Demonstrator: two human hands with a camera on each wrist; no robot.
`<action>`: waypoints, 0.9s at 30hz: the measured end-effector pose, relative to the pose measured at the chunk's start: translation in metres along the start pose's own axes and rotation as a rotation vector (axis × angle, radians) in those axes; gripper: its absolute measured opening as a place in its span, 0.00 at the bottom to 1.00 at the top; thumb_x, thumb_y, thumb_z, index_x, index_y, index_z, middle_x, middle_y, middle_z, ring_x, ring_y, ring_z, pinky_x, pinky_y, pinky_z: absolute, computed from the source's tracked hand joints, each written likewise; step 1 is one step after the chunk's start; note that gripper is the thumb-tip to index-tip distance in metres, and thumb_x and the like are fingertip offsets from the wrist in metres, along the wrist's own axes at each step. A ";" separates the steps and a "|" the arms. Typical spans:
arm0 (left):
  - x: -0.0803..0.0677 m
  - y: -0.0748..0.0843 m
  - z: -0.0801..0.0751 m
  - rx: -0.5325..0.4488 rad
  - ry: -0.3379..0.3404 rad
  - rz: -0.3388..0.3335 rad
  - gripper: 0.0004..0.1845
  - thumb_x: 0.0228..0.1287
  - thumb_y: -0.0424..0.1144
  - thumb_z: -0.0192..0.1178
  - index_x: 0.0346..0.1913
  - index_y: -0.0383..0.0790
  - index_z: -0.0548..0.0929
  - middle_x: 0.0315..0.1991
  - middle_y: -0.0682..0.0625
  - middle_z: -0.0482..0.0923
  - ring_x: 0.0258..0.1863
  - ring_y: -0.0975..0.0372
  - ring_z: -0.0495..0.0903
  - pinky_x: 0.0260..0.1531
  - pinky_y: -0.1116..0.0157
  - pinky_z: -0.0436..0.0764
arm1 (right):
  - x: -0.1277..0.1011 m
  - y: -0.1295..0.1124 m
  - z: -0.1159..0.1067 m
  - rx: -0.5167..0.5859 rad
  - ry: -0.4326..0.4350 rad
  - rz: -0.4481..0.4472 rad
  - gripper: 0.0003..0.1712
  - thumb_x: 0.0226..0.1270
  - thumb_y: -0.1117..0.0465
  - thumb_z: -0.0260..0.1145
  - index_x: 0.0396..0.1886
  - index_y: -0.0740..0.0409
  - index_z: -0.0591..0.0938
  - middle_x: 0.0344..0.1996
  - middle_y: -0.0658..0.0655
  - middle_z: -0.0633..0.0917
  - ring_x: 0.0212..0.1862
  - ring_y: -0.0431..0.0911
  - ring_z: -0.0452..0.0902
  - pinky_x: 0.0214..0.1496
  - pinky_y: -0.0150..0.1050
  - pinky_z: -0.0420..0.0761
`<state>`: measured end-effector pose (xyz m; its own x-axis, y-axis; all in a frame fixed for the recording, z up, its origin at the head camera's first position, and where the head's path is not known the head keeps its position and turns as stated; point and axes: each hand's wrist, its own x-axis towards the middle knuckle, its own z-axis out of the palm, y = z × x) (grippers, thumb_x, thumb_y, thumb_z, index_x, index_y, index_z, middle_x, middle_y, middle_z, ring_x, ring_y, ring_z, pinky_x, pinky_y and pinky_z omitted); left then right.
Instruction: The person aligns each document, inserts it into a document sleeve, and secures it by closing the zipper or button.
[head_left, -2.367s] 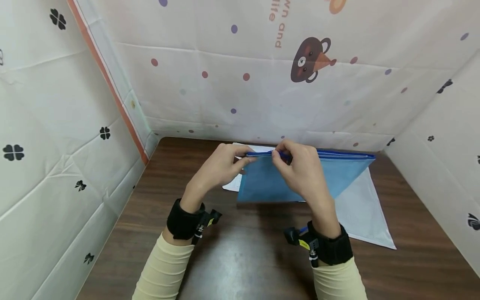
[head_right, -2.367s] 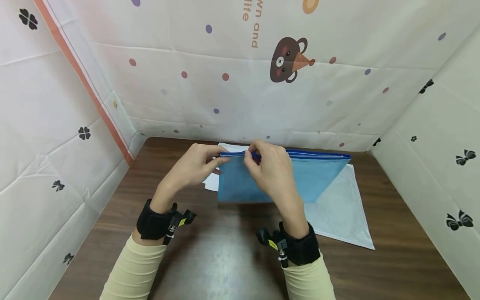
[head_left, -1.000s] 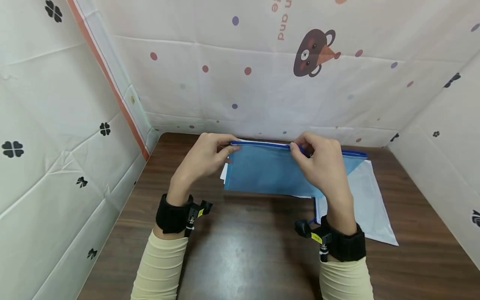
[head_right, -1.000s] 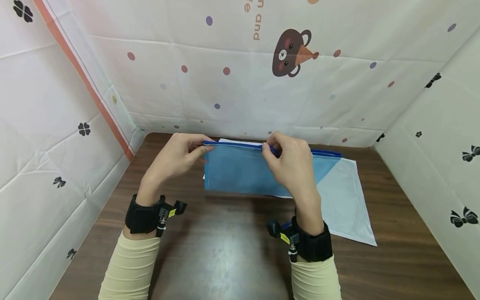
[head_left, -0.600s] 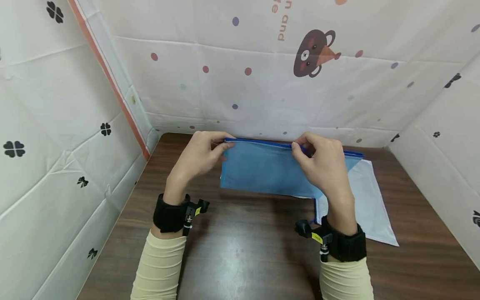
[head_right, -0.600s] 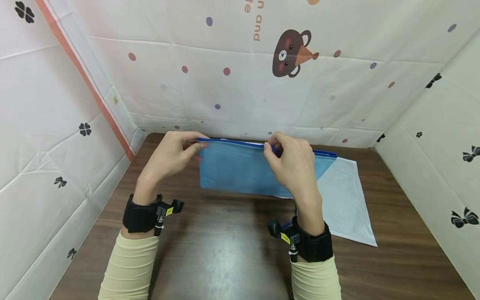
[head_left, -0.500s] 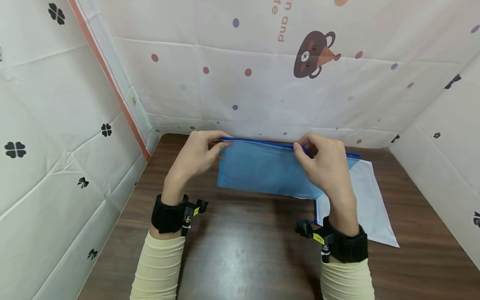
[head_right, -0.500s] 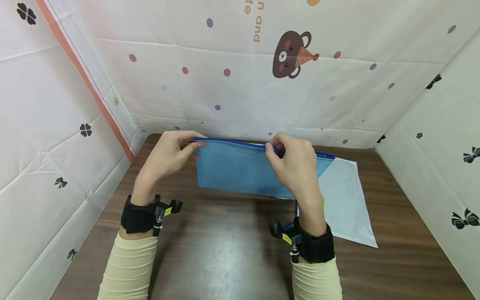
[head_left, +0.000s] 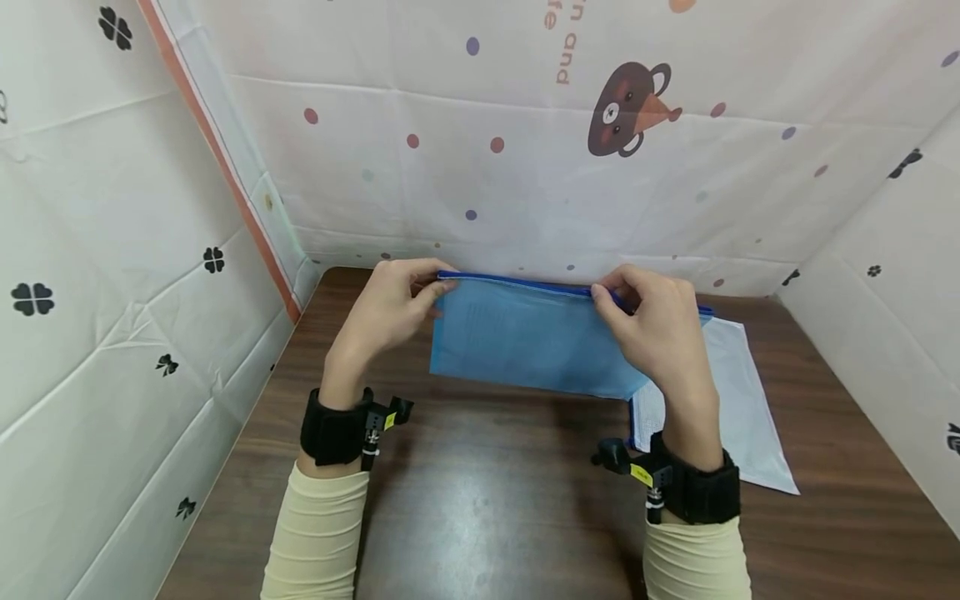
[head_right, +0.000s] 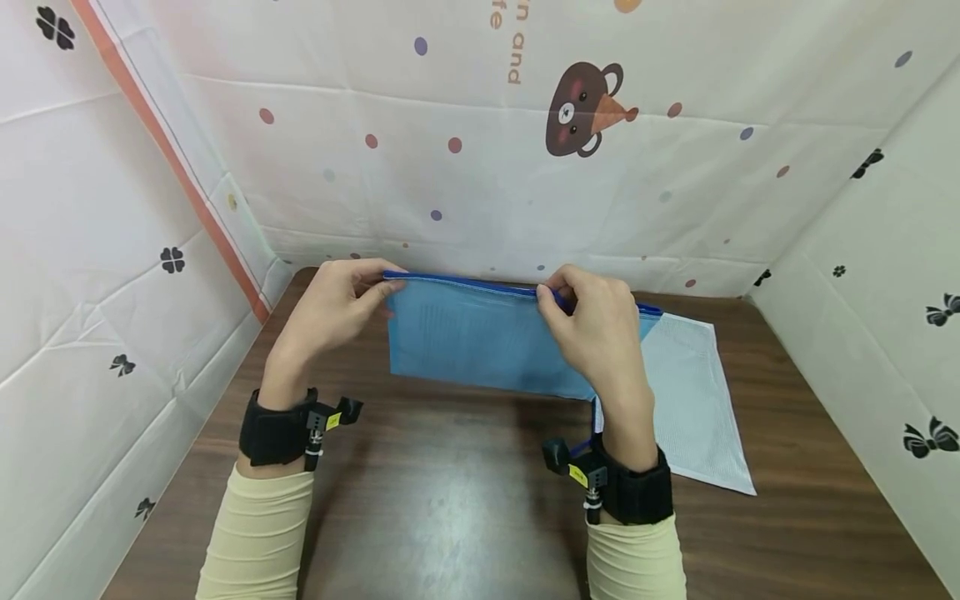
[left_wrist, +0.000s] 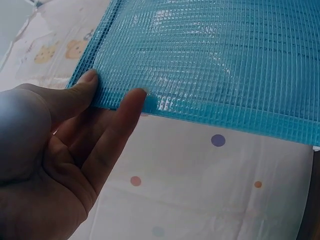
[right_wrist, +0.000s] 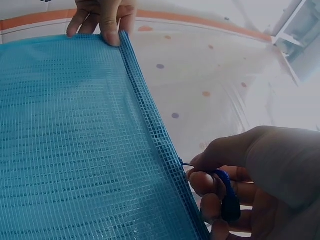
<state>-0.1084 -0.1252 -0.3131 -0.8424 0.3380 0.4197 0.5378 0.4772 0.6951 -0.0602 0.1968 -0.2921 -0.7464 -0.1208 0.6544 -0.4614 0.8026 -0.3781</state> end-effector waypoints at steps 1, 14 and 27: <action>0.000 0.000 0.000 -0.002 -0.005 -0.002 0.09 0.79 0.37 0.63 0.54 0.46 0.90 0.39 0.53 0.88 0.29 0.59 0.89 0.32 0.59 0.85 | 0.000 0.000 0.000 0.000 -0.004 0.001 0.07 0.75 0.62 0.71 0.39 0.61 0.91 0.17 0.54 0.78 0.22 0.46 0.67 0.28 0.40 0.63; -0.001 0.000 -0.002 0.058 -0.055 -0.051 0.11 0.81 0.40 0.62 0.59 0.47 0.88 0.35 0.50 0.87 0.28 0.60 0.87 0.31 0.58 0.83 | -0.001 0.001 -0.001 -0.008 -0.015 0.024 0.07 0.75 0.61 0.71 0.39 0.61 0.91 0.20 0.55 0.81 0.23 0.47 0.69 0.29 0.40 0.65; -0.003 0.052 0.053 0.576 0.053 0.335 0.25 0.75 0.46 0.69 0.68 0.38 0.81 0.62 0.44 0.82 0.64 0.53 0.80 0.66 0.52 0.77 | -0.001 -0.013 0.016 0.001 -0.058 -0.051 0.07 0.75 0.64 0.70 0.37 0.63 0.90 0.21 0.55 0.83 0.22 0.46 0.72 0.28 0.42 0.70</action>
<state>-0.0759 -0.0578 -0.3093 -0.6192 0.5103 0.5968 0.6911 0.7150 0.1058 -0.0616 0.1767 -0.2984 -0.7481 -0.1952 0.6342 -0.5002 0.7939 -0.3458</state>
